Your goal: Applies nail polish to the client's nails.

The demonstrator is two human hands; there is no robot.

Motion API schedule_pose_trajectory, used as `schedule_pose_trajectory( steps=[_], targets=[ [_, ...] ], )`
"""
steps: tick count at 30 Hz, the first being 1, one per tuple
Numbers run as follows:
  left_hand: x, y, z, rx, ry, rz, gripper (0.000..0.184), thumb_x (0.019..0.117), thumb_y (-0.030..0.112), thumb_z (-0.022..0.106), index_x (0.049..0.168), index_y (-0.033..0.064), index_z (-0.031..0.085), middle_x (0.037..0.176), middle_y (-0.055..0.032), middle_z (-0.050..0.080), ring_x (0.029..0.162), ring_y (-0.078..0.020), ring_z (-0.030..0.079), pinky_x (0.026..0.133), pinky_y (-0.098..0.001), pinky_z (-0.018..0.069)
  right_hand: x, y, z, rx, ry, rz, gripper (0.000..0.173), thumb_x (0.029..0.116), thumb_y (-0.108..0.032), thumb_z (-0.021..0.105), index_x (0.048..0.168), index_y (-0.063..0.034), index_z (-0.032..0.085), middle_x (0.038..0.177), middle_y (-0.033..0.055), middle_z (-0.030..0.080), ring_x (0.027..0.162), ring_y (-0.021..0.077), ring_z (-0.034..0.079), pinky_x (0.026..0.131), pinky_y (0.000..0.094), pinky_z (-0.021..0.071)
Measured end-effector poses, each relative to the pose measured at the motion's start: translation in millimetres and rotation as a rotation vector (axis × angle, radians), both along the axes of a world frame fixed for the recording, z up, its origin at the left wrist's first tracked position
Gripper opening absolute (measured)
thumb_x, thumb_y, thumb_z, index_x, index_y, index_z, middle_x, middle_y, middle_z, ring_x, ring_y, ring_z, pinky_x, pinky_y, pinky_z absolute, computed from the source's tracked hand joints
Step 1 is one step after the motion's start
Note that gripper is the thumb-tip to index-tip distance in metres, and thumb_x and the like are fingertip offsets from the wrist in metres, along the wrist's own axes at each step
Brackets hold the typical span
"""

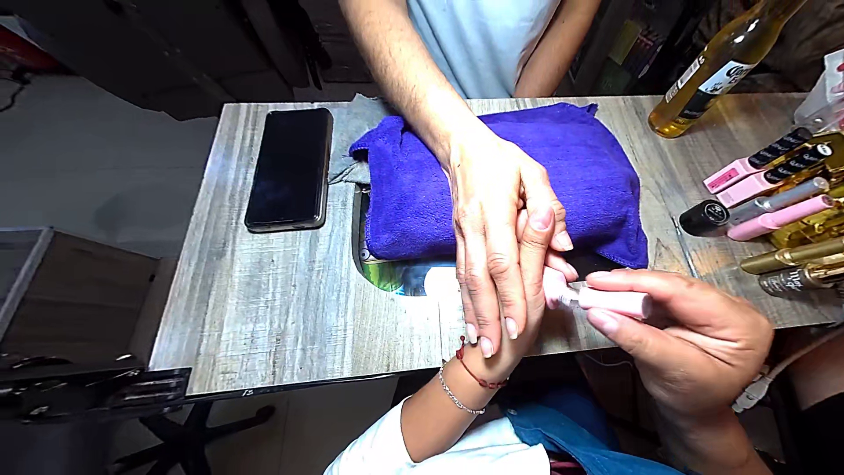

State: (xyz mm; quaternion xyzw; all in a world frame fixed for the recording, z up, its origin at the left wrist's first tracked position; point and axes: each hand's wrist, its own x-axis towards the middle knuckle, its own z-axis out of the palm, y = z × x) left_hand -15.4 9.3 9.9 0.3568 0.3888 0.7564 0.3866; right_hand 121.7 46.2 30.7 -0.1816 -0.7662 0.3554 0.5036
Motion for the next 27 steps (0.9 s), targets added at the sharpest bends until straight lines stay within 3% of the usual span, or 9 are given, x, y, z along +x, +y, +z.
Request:
schedule_pose_trajectory(
  steps=[8,12,18,22,24,27],
  targets=[
    [0.9,-1.9,0.4,-0.017,0.007,0.003,0.028,0.1102,0.027,0.047,0.092,0.0126,0.063,0.064,0.0055,0.056,0.050,0.0021,0.053,0.048,-0.0109,0.0462,1.9,0.9,1.5,0.000,0.078,-0.014,0.019,0.0890,-0.012,0.077,0.108,-0.0101,0.077,0.097,-0.0096,0.075,0.088,0.0009,0.070,0.080,0.0167,0.0598],
    [1.5,13.1,0.4,0.052,-0.052,0.062,0.029,0.1102,0.014,0.043,0.088,0.0068,0.060,0.065,0.0029,0.058,0.053,-0.0015,0.058,0.052,-0.0148,0.0516,1.9,1.4,0.6,-0.009,0.085,-0.023,0.019,0.0893,-0.013,0.077,0.108,-0.0110,0.077,0.097,-0.0102,0.075,0.088,0.0010,0.070,0.080,0.0163,0.0597],
    [1.9,15.0,0.0,0.043,-0.075,0.067,0.029,0.1099,0.014,0.044,0.087,0.0062,0.061,0.061,0.0027,0.058,0.051,-0.0021,0.057,0.050,-0.0157,0.0513,2.1,3.0,0.2,-0.008,0.095,-0.028,0.019,0.0902,-0.013,0.076,0.109,-0.0120,0.077,0.100,-0.0107,0.075,0.090,0.0018,0.071,0.082,0.0174,0.0602],
    [1.8,13.0,0.7,0.019,-0.117,0.028,0.030,0.1103,0.016,0.044,0.087,0.0063,0.061,0.061,0.0013,0.059,0.048,-0.0026,0.057,0.046,-0.0158,0.0506,2.4,5.7,4.9,-0.172,0.198,0.053,0.019,0.0921,-0.014,0.075,0.111,-0.0133,0.077,0.096,-0.0097,0.076,0.078,0.0004,0.070,0.068,0.0153,0.0588],
    [1.3,1.9,0.3,-0.029,-0.093,-0.021,0.031,0.1108,0.026,0.046,0.091,0.0092,0.063,0.062,0.0017,0.058,0.048,-0.0018,0.056,0.045,-0.0146,0.0489,1.4,9.3,8.6,-0.301,0.294,0.127,0.018,0.0932,-0.013,0.073,0.111,-0.0119,0.076,0.091,-0.0065,0.075,0.069,0.0016,0.068,0.060,0.0156,0.0570],
    [2.0,-0.9,-0.8,-0.058,-0.102,-0.049,0.034,0.1116,0.032,0.042,0.094,0.0106,0.062,0.063,0.0013,0.060,0.048,-0.0029,0.058,0.045,-0.0157,0.0504,-1.3,17.3,12.4,-0.394,0.382,0.204,0.022,0.0910,-0.005,0.071,0.112,-0.0101,0.074,0.089,-0.0027,0.073,0.068,0.0048,0.068,0.062,0.0195,0.0595]
  ],
)
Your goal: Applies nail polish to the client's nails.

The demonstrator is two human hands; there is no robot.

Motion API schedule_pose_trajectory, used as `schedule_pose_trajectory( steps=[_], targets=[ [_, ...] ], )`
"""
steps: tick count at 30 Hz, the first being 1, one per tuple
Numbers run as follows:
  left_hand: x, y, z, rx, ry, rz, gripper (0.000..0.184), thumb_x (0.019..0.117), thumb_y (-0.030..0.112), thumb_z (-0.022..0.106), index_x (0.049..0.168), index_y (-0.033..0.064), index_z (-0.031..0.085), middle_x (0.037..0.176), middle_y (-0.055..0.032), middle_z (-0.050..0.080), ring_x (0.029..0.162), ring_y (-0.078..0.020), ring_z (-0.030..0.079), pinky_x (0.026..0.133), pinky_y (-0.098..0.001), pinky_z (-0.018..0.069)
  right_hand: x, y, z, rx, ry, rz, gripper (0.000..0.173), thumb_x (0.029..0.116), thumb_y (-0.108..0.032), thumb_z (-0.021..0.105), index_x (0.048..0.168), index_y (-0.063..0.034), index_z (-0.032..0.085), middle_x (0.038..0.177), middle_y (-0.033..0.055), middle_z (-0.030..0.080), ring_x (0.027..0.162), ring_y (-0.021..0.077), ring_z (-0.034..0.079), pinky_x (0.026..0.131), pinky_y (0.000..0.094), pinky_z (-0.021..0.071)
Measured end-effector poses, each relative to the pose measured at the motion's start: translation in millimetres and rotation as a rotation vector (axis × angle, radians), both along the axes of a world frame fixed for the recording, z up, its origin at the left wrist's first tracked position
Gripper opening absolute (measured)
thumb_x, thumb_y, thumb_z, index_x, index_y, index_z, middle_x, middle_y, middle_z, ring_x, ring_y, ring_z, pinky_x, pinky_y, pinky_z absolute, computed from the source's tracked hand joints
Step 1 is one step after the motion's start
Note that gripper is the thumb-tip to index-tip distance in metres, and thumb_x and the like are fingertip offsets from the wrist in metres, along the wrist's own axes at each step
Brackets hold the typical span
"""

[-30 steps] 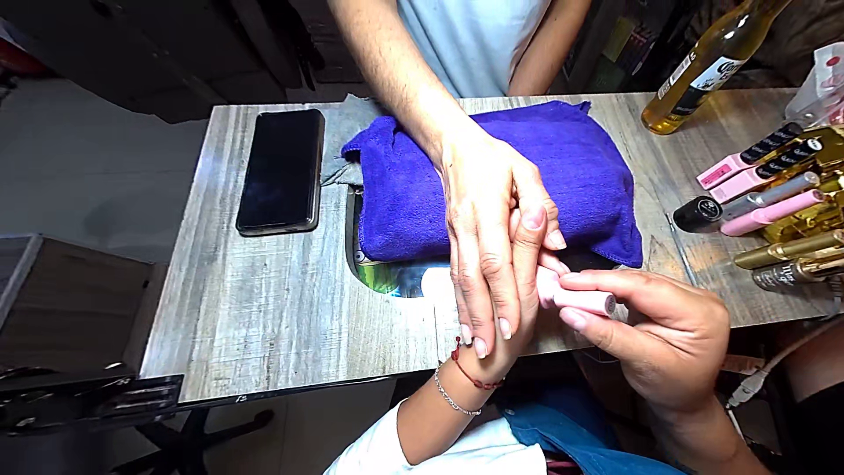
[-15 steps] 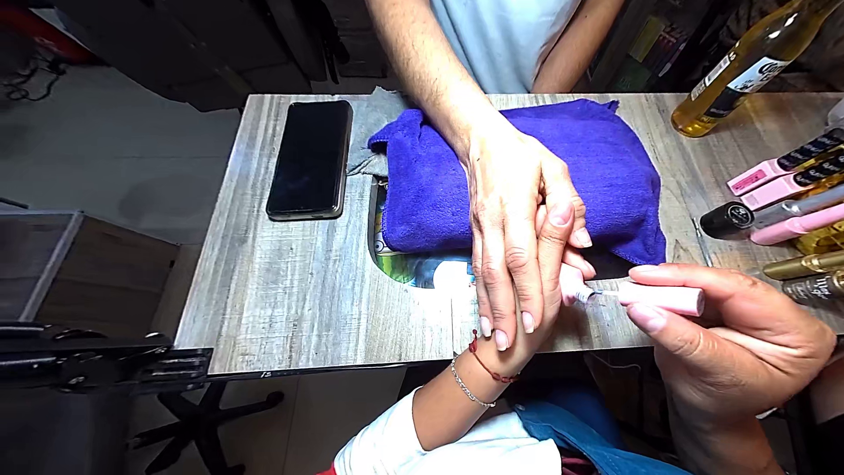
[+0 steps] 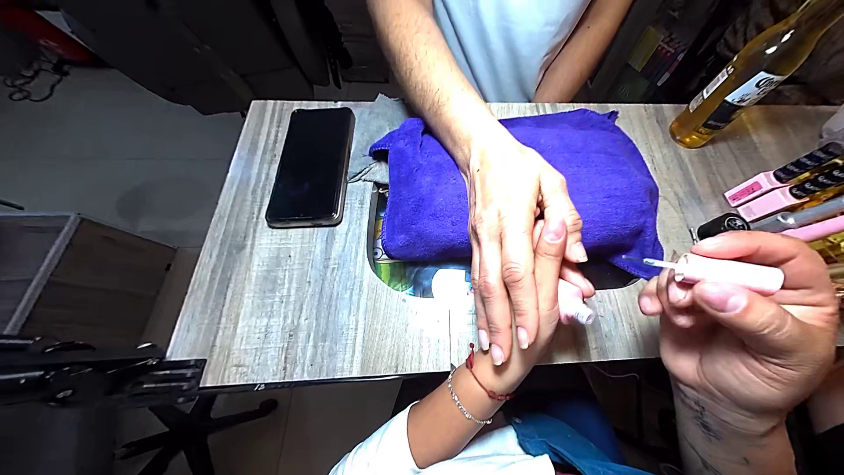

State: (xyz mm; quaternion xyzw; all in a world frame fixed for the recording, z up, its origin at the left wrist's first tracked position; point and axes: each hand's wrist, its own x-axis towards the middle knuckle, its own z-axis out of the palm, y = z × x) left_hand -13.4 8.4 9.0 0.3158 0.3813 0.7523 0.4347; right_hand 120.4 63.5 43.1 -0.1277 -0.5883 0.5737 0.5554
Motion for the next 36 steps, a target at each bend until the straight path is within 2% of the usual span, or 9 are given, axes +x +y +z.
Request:
schedule_pose_trajectory(
  steps=[3,6,9,12,14,20,25,29,36],
  targets=[
    [0.9,5.2,-0.2,0.029,-0.011,0.030,0.035,0.1118,0.029,0.041,0.092,0.0086,0.061,0.062,0.0004,0.060,0.048,-0.0054,0.060,0.044,-0.0187,0.0531,-6.1,6.6,2.4,0.021,-0.015,-0.012,0.028,0.0840,0.000,0.074,0.109,-0.0119,0.072,0.090,-0.0037,0.072,0.077,0.0084,0.071,0.077,0.0295,0.0650],
    [-0.6,0.6,-2.8,0.054,0.009,0.003,0.035,0.1116,0.031,0.041,0.094,0.0092,0.061,0.062,-0.0005,0.058,0.045,-0.0059,0.057,0.041,-0.0192,0.0509,-16.9,10.3,2.1,0.067,-0.040,-0.017,0.029,0.0784,0.001,0.077,0.102,-0.0136,0.070,0.087,-0.0058,0.070,0.080,0.0091,0.071,0.091,0.0368,0.0636],
    [-0.3,0.0,-4.7,0.046,0.073,0.059,0.033,0.1112,0.031,0.043,0.093,0.0114,0.062,0.062,0.0014,0.057,0.047,-0.0033,0.055,0.043,-0.0173,0.0489,-27.1,10.8,0.5,0.137,-0.072,-0.027,0.032,0.0734,0.001,0.080,0.098,-0.0162,0.068,0.085,-0.0082,0.068,0.081,0.0085,0.071,0.096,0.0409,0.0630],
    [-0.5,-0.5,-5.7,0.037,0.144,0.116,0.030,0.1106,0.030,0.044,0.093,0.0137,0.063,0.065,0.0042,0.058,0.053,-0.0005,0.057,0.049,-0.0151,0.0501,-32.0,8.4,-0.3,0.251,-0.140,-0.077,0.031,0.0736,-0.001,0.081,0.096,-0.0176,0.067,0.085,-0.0109,0.065,0.081,0.0052,0.069,0.096,0.0377,0.0632],
    [-0.1,-1.5,-6.1,0.008,0.143,0.140,0.031,0.1105,0.030,0.045,0.091,0.0144,0.064,0.065,0.0046,0.059,0.053,-0.0005,0.058,0.050,-0.0155,0.0503,-32.5,7.8,-0.8,0.335,-0.193,-0.131,0.030,0.0732,-0.003,0.081,0.094,-0.0176,0.066,0.083,-0.0121,0.064,0.080,0.0036,0.068,0.095,0.0376,0.0639],
    [-0.3,-0.8,-8.7,0.012,0.193,0.184,0.028,0.1102,0.029,0.046,0.093,0.0164,0.064,0.071,0.0058,0.058,0.062,0.0011,0.058,0.056,-0.0142,0.0502,-32.7,7.2,-3.3,0.485,-0.283,-0.210,0.025,0.0746,-0.004,0.079,0.088,-0.0145,0.060,0.079,-0.0090,0.059,0.077,0.0030,0.065,0.093,0.0390,0.0641],
    [0.3,-2.2,-9.3,-0.021,0.178,0.180,0.031,0.1102,0.031,0.045,0.089,0.0167,0.062,0.066,0.0054,0.053,0.057,0.0007,0.055,0.051,-0.0142,0.0470,-30.3,5.9,-2.6,0.502,-0.308,-0.203,0.022,0.0757,-0.006,0.078,0.085,-0.0138,0.059,0.076,-0.0081,0.058,0.074,0.0027,0.063,0.092,0.0383,0.0638],
    [-0.7,-2.3,-9.7,0.003,0.234,0.192,0.031,0.1103,0.032,0.044,0.090,0.0166,0.062,0.068,0.0061,0.056,0.059,0.0013,0.056,0.053,-0.0135,0.0476,-31.5,6.2,-1.7,0.503,-0.290,-0.213,0.024,0.0758,-0.005,0.079,0.088,-0.0140,0.060,0.078,-0.0085,0.059,0.076,0.0030,0.065,0.092,0.0386,0.0644],
    [-0.8,-3.4,-11.0,-0.030,0.283,0.223,0.029,0.1101,0.031,0.045,0.092,0.0168,0.062,0.069,0.0048,0.054,0.060,0.0004,0.056,0.052,-0.0147,0.0467,-31.8,5.2,-3.6,0.546,-0.332,-0.230,0.021,0.0771,-0.006,0.078,0.086,-0.0123,0.059,0.078,-0.0071,0.058,0.075,0.0030,0.064,0.093,0.0382,0.0635]
  ],
)
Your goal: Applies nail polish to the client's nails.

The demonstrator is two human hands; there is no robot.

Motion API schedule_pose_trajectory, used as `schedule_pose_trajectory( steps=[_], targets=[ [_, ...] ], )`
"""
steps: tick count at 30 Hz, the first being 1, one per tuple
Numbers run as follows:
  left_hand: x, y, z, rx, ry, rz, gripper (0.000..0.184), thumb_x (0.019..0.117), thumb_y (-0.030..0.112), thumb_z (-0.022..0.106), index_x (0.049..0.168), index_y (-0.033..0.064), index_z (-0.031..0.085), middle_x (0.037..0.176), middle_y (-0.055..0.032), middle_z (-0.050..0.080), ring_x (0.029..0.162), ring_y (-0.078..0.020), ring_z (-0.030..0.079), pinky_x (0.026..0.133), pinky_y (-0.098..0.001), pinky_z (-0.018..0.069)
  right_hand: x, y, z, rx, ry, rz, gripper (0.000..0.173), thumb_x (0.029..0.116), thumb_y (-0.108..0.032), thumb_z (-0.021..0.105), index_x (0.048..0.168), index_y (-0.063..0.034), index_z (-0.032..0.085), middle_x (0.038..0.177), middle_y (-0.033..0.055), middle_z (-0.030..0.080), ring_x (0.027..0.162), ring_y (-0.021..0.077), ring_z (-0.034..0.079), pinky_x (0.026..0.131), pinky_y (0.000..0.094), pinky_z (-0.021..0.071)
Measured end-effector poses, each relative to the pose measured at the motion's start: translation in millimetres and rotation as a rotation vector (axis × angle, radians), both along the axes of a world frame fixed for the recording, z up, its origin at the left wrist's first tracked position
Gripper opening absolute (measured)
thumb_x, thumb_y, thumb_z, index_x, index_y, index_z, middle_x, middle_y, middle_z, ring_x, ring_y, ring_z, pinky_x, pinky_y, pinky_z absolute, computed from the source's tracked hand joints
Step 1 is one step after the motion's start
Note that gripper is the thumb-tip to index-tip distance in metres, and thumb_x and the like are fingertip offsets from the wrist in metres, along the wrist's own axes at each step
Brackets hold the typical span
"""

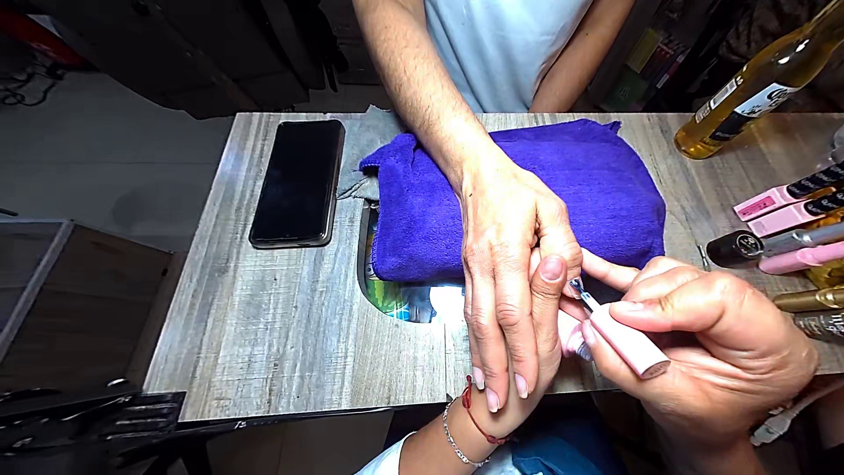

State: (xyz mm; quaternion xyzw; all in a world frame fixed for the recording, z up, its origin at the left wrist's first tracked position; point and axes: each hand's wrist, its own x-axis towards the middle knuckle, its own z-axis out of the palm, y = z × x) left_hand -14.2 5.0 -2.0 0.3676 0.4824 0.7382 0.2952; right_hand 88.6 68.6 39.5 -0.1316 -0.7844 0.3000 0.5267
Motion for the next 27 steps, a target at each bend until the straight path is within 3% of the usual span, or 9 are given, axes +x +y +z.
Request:
schedule_pose_trajectory(
  steps=[22,27],
  targets=[
    [0.7,-3.6,0.9,0.008,-0.034,-0.062,0.030,0.1100,0.033,0.045,0.090,0.0169,0.062,0.064,0.0058,0.053,0.054,0.0013,0.053,0.049,-0.0137,0.0452,0.2,-3.7,0.9,0.044,-0.017,-0.040,0.022,0.0753,-0.006,0.078,0.083,-0.0113,0.058,0.075,-0.0062,0.056,0.074,0.0030,0.063,0.093,0.0379,0.0626],
    [-5.4,-10.8,2.8,0.023,0.087,-0.031,0.022,0.1093,0.030,0.049,0.099,0.0186,0.065,0.077,0.0094,0.060,0.067,0.0050,0.058,0.060,-0.0118,0.0496,-4.2,-6.8,1.7,0.062,0.031,-0.030,0.021,0.0741,-0.005,0.078,0.078,-0.0078,0.057,0.070,-0.0027,0.054,0.068,0.0050,0.060,0.088,0.0358,0.0626]
  ],
)
